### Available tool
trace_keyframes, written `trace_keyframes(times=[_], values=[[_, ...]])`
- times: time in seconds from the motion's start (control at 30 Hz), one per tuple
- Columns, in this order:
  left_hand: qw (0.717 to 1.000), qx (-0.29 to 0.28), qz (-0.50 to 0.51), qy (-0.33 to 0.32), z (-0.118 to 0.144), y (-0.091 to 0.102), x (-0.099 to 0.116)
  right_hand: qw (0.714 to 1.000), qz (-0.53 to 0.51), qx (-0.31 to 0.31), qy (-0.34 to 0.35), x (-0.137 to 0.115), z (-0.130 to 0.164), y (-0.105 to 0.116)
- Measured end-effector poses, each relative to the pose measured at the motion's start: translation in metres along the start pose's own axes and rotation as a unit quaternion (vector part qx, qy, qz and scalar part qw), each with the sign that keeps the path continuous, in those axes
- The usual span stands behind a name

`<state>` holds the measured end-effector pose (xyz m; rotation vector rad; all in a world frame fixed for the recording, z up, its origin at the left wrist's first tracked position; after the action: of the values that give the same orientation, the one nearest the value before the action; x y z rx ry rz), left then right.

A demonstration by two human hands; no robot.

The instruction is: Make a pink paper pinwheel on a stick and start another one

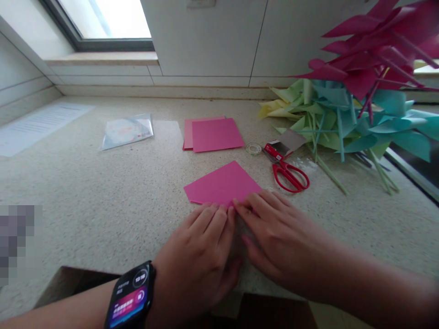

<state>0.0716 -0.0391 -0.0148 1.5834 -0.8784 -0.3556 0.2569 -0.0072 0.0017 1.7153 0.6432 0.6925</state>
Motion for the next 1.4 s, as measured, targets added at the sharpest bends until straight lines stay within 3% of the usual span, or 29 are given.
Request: trace_keyframes(times=[0.13,0.33,0.5,0.73,0.9,1.1,1.23,1.4], values=[[1.0,-0.011,0.02,0.003,-0.005,0.006,-0.005,0.995,-0.082,-0.001,-0.061,0.024,-0.01,0.001],[1.0,0.0,0.021,-0.006,-0.003,0.003,-0.009,0.971,-0.191,0.069,-0.125,0.044,-0.016,-0.004],[1.0,-0.006,0.022,0.013,-0.004,0.004,-0.008,0.96,-0.207,0.112,-0.153,0.05,-0.018,-0.007],[0.999,-0.032,0.021,0.006,-0.01,0.008,-0.007,0.958,-0.209,0.123,-0.153,0.051,-0.02,-0.009],[0.999,-0.045,0.023,0.015,-0.012,0.01,-0.006,0.971,-0.177,0.104,-0.126,0.048,-0.02,-0.009],[0.996,-0.069,0.041,0.029,-0.017,0.015,-0.005,0.988,-0.141,0.004,-0.058,0.028,-0.018,-0.005],[0.996,-0.071,0.037,0.031,-0.017,0.016,-0.004,0.989,-0.123,-0.029,-0.076,0.017,-0.014,-0.004],[0.998,-0.042,0.024,0.027,-0.01,0.016,0.003,0.99,-0.108,-0.021,-0.09,0.011,-0.008,-0.006]])
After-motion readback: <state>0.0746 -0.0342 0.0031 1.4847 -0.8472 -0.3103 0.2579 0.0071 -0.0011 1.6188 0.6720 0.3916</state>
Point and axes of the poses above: each hand's wrist, its own z-axis away from the middle knuckle, its own y-axis out of the back of the hand, x = y × z, the point moved 1 cm from there along -z, towards the middle knuckle, and after that the axes turned 11 degrees about z, right-handed, at the moved point
